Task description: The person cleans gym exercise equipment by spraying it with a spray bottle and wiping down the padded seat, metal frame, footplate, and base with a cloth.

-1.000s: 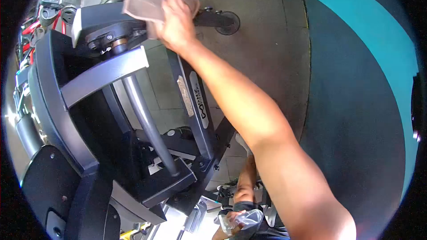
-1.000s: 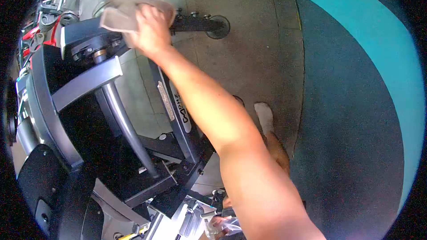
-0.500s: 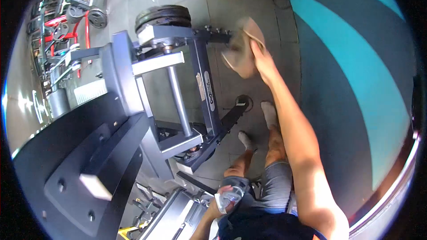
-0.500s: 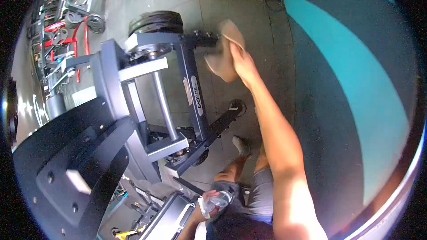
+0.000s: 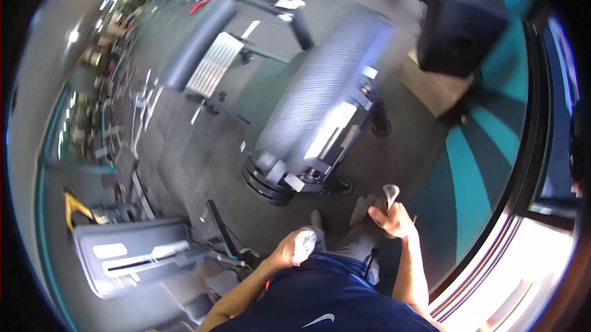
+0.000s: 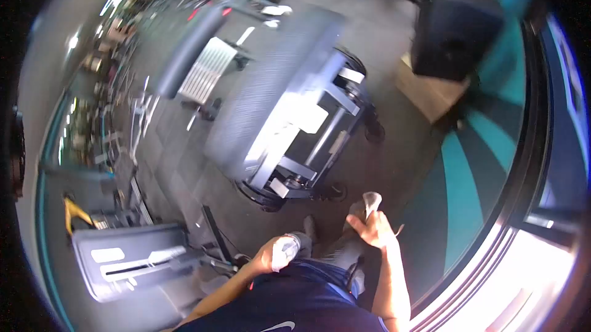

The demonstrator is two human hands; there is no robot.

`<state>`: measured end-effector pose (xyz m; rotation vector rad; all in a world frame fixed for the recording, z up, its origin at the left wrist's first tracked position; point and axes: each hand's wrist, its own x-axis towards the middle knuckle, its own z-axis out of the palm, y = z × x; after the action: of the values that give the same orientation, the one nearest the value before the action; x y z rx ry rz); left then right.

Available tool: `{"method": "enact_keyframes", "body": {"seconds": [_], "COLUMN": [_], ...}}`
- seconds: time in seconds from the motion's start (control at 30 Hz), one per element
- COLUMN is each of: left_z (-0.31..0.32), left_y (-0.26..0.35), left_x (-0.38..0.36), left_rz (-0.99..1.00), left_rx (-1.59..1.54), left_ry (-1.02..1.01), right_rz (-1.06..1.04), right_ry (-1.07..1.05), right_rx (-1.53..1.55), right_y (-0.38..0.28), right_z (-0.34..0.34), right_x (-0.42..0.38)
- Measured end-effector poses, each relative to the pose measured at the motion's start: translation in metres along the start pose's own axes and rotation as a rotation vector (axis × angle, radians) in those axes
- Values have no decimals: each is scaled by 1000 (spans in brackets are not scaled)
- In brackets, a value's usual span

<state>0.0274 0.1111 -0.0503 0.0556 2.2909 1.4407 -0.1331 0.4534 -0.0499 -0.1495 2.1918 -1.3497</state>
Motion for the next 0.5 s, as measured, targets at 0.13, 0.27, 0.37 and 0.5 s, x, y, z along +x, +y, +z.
{"method": "enact_keyframes", "body": {"seconds": [0.13, 0.27, 0.37, 0.5], "left_z": [-37, -68, -96, -131], "left_y": [40, 71, 64, 19], "left_x": [-16, -55, -97, -176], "left_rz": [280, 211, 172, 111], "left_rx": [198, 350, 227, -84], "left_ry": [125, 249, 328, 470], "right_rz": [65, -349, -569, -697], "right_ry": [-519, -897, -1074, -1155], "right_rx": [-423, -597, -673, -755], "right_y": [-116, -168, -220, -272], "right_z": [35, 124, 186, 274], "right_x": [9, 15, 15, 19]}}
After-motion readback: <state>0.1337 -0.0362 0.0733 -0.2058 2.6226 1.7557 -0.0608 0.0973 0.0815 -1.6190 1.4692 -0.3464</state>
